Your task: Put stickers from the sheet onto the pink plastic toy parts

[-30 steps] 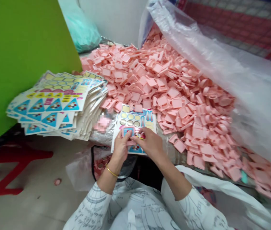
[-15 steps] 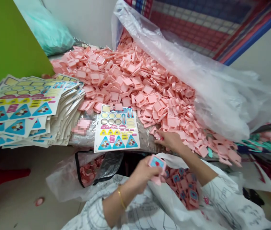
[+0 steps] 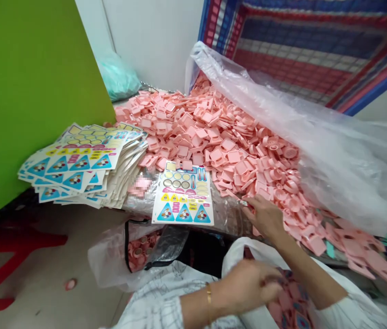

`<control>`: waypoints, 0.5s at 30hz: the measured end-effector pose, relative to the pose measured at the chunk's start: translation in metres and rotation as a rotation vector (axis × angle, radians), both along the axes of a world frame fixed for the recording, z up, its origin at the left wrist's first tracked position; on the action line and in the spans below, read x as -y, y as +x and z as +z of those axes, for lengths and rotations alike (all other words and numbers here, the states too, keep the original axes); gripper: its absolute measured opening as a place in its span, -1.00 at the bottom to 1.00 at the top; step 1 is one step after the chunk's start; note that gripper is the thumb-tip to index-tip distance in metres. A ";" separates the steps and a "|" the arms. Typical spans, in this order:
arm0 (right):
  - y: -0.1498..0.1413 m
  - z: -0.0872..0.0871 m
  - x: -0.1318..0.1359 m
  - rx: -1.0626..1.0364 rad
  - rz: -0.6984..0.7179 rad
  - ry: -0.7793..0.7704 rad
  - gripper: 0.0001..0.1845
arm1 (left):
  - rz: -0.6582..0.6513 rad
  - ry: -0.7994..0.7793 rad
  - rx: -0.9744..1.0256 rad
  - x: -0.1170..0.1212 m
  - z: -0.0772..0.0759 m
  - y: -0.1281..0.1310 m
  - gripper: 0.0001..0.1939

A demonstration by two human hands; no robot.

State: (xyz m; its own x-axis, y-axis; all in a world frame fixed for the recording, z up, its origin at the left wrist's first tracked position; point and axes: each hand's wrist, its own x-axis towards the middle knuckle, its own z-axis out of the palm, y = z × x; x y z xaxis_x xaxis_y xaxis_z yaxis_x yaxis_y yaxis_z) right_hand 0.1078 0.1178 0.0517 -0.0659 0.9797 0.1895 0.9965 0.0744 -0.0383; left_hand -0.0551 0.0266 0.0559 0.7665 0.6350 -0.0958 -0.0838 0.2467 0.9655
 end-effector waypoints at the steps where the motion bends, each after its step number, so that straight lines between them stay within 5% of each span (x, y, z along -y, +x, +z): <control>1: -0.005 0.007 -0.003 -0.085 0.023 0.022 -0.70 | 0.168 0.097 0.008 -0.016 0.011 -0.020 -0.78; 3: -0.019 0.019 -0.013 -0.235 0.138 -0.004 -0.69 | 0.600 0.177 0.044 -0.051 0.026 -0.055 -0.72; 5: -0.038 0.026 -0.026 -0.333 0.291 -0.106 -0.70 | 0.820 0.213 0.050 -0.084 0.029 -0.083 -0.60; 7: -0.059 0.027 -0.040 -0.382 0.414 -0.215 -0.71 | 0.860 0.261 -0.078 -0.110 0.021 -0.103 -0.57; 11: -0.095 0.012 -0.076 -0.489 0.543 -0.369 -0.68 | 0.775 0.285 -0.431 -0.135 -0.002 -0.130 -0.90; 15: -0.125 -0.006 -0.126 -0.553 0.331 -0.300 -0.63 | 0.783 0.033 -0.287 -0.139 -0.014 -0.144 -0.81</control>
